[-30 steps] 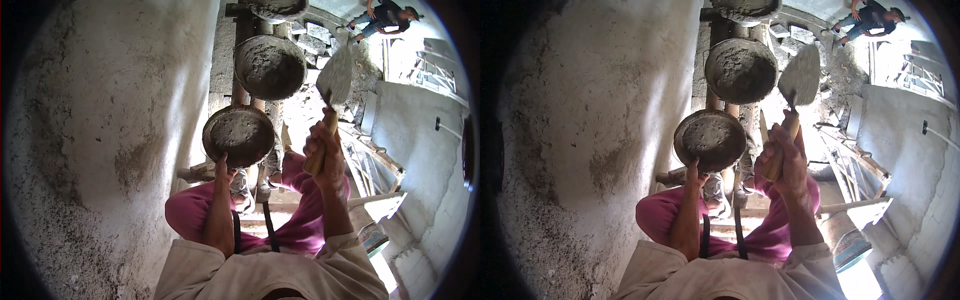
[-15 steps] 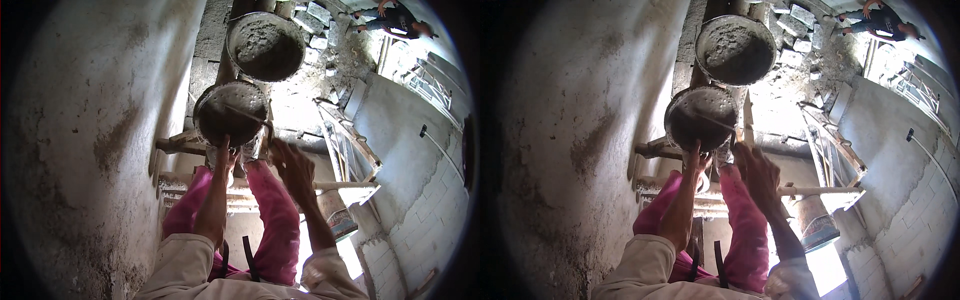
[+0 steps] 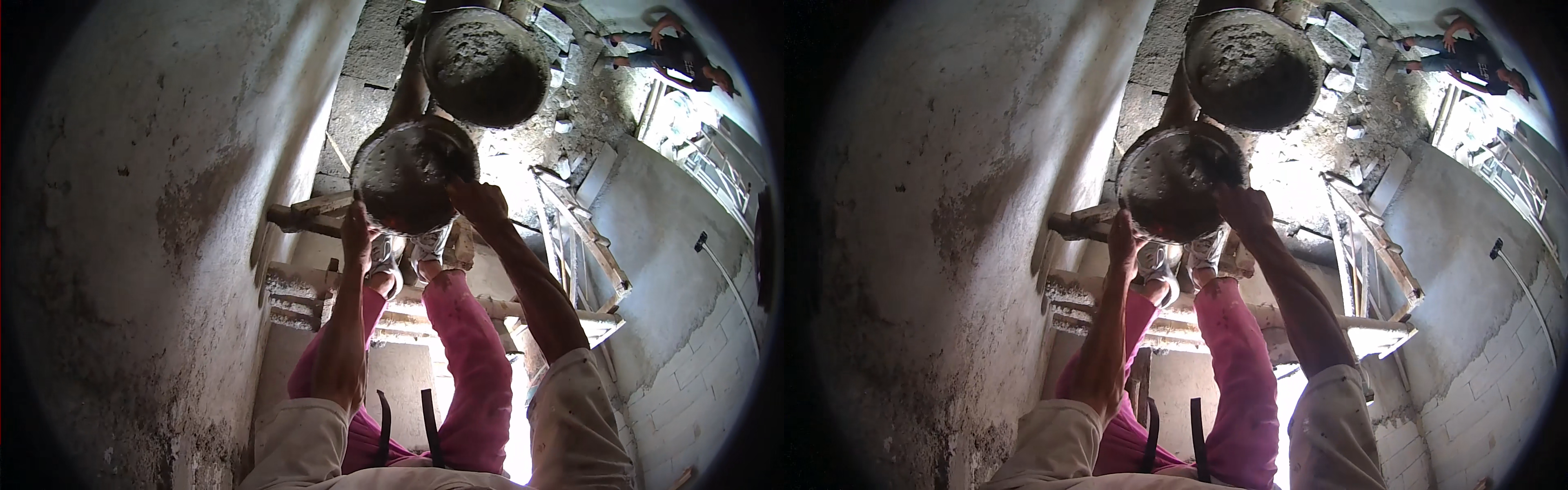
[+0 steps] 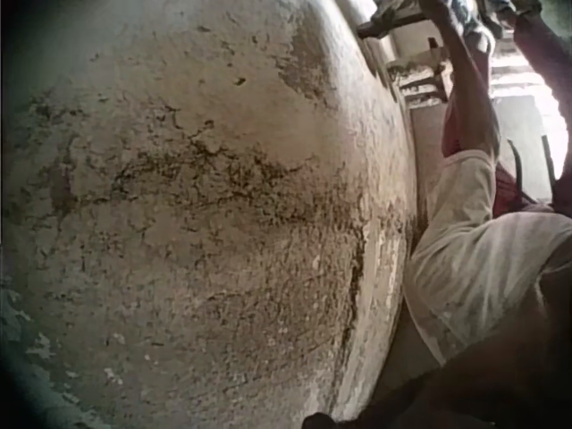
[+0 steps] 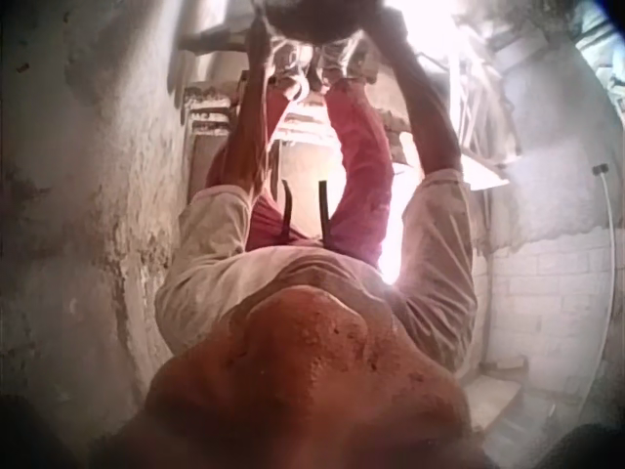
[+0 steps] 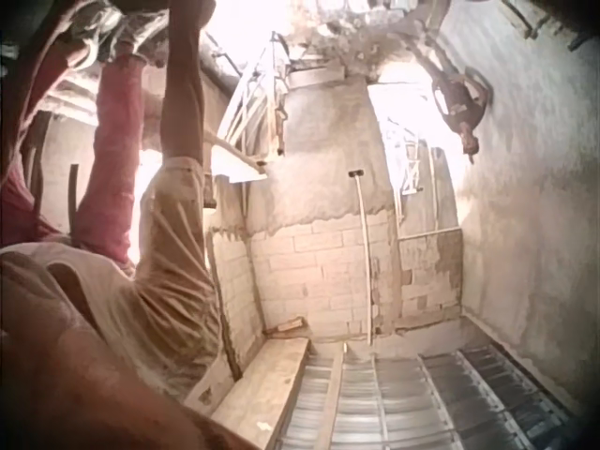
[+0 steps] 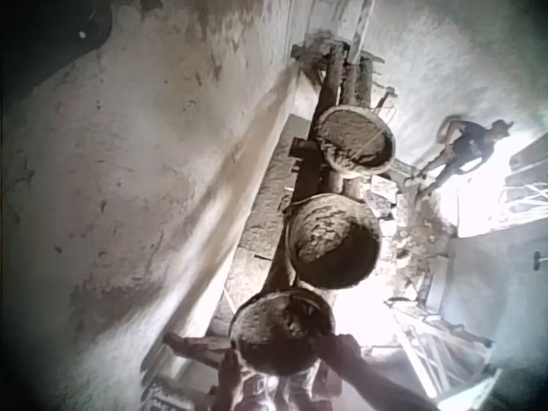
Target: The person scoops mortar from buckets into a pan using a trowel and applies the mortar onto the wall with the trowel.
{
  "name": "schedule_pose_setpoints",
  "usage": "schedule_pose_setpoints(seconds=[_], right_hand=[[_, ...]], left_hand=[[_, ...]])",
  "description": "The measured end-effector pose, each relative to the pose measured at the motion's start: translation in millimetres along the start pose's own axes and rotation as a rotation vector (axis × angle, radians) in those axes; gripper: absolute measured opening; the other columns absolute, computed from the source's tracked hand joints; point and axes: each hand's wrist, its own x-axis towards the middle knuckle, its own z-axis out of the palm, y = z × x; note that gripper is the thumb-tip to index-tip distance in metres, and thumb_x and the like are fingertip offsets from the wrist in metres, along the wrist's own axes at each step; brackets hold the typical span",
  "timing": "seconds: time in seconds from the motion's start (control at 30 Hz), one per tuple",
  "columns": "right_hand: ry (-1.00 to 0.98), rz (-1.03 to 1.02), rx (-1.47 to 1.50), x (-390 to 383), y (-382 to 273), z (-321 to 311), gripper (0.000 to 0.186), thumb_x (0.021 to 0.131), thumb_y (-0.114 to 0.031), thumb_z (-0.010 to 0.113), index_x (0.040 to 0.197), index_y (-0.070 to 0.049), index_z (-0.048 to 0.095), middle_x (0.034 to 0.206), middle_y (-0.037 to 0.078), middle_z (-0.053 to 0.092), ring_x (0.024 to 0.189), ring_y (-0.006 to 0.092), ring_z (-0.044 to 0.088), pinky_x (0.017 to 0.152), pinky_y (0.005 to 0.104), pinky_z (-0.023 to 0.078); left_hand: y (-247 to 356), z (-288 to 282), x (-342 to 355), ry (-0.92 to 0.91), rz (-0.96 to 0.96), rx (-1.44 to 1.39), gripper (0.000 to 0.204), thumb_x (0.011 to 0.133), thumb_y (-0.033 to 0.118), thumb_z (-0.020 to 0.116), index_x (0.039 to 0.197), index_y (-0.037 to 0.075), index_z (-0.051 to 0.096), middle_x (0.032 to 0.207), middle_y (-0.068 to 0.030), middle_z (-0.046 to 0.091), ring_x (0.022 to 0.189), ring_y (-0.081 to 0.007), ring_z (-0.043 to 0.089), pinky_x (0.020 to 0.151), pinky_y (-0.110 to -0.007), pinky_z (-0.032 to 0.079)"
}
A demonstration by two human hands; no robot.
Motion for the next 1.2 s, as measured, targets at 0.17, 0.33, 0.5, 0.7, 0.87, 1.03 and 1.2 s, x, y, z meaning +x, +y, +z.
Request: schedule_pose_setpoints(seconds=[0.17,0.33,0.5,0.7,0.87,1.03,1.2], right_hand=[[-0.208,-0.139,0.389,2.6,-9.8,11.6,0.021,0.084,-0.029,0.062,0.098,-0.014,0.06,0.081,0.009,0.069,0.076,0.0307,0.067,0.064,0.0406,0.054],[-0.23,-0.297,0.94,-14.7,73.8,68.2,0.02,0.087,-0.026,0.065,0.1,-0.012,0.059,0.08,0.01,0.063,0.069,0.0243,0.062,0.064,0.0373,0.052],[-0.447,-0.109,0.824,-33.6,30.4,4.5,0.039,0.082,-0.032,0.073,0.11,-0.009,0.061,0.076,0.006,0.06,0.064,0.0155,0.054,0.063,0.0325,0.048],[-0.275,-0.112,0.898,-53.5,27.9,4.4,0.049,0.08,-0.039,0.073,0.121,-0.015,0.059,0.096,0.012,0.069,0.085,0.023,0.067,0.078,0.0364,0.052],[-0.323,0.051,1.019,-90.6,-5.2,-31.5,0.047,0.082,-0.034,0.073,0.122,-0.013,0.059,0.089,0.009,0.068,0.07,0.0157,0.064,0.063,0.0325,0.052],[-0.272,0.129,1.512,-148.4,-44.9,-71.7,0.039,0.092,-0.033,0.06,0.117,-0.003,0.056,0.073,0.001,0.057,0.055,0.0071,0.049,0.049,0.024,0.041],[-0.138,0.126,2.073,-210.0,-127.0,-168.1,0.04,0.095,-0.038,0.049,0.117,-0.004,0.051,0.07,0.002,0.055,0.053,0.0095,0.052,0.046,0.0242,0.042]], left_hand=[[-5.1,-11.3,-20.3,0.015,0.088,0.058,0.053,0.096,0.047,0.047,0.131,0.007,0.046,0.116,-0.0105,0.057,0.097,-0.0212,0.062,0.08,-0.038,0.055],[-42.5,31.5,-35.4,0.015,0.032,-0.062,0.057,0.096,0.048,0.046,0.137,0.009,0.037,0.126,-0.0114,0.051,0.104,-0.0248,0.061,0.082,-0.039,0.055],[-38.6,-24.0,-43.4,-0.019,-0.192,-0.053,0.071,0.091,0.054,0.052,0.143,0.011,0.026,0.137,-0.0121,0.041,0.107,-0.031,0.061,0.088,-0.043,0.052],[-22.2,-29.5,-30.6,-0.134,-0.301,0.139,0.078,0.088,0.057,0.055,0.145,0.013,0.025,0.141,-0.0118,0.039,0.115,-0.0287,0.057,0.087,-0.044,0.051],[5.2,-30.1,-53.2,-0.137,-0.277,0.301,0.077,0.089,0.054,0.058,0.147,0.019,0.023,0.142,-0.0089,0.041,0.123,-0.0281,0.05,0.088,-0.045,0.048],[34.8,-76.5,-120.3,-0.065,-0.046,0.458,0.074,0.094,0.041,0.054,0.15,0.012,0.014,0.147,-0.0167,0.034,0.132,-0.0315,0.04,0.103,-0.042,0.036],[17.7,-233.5,-268.1,-0.343,0.719,1.44,0.082,0.088,0.029,0.066,0.147,0.0,0.017,0.148,-0.0247,0.027,0.137,-0.0324,0.031,0.11,-0.039,0.028]])
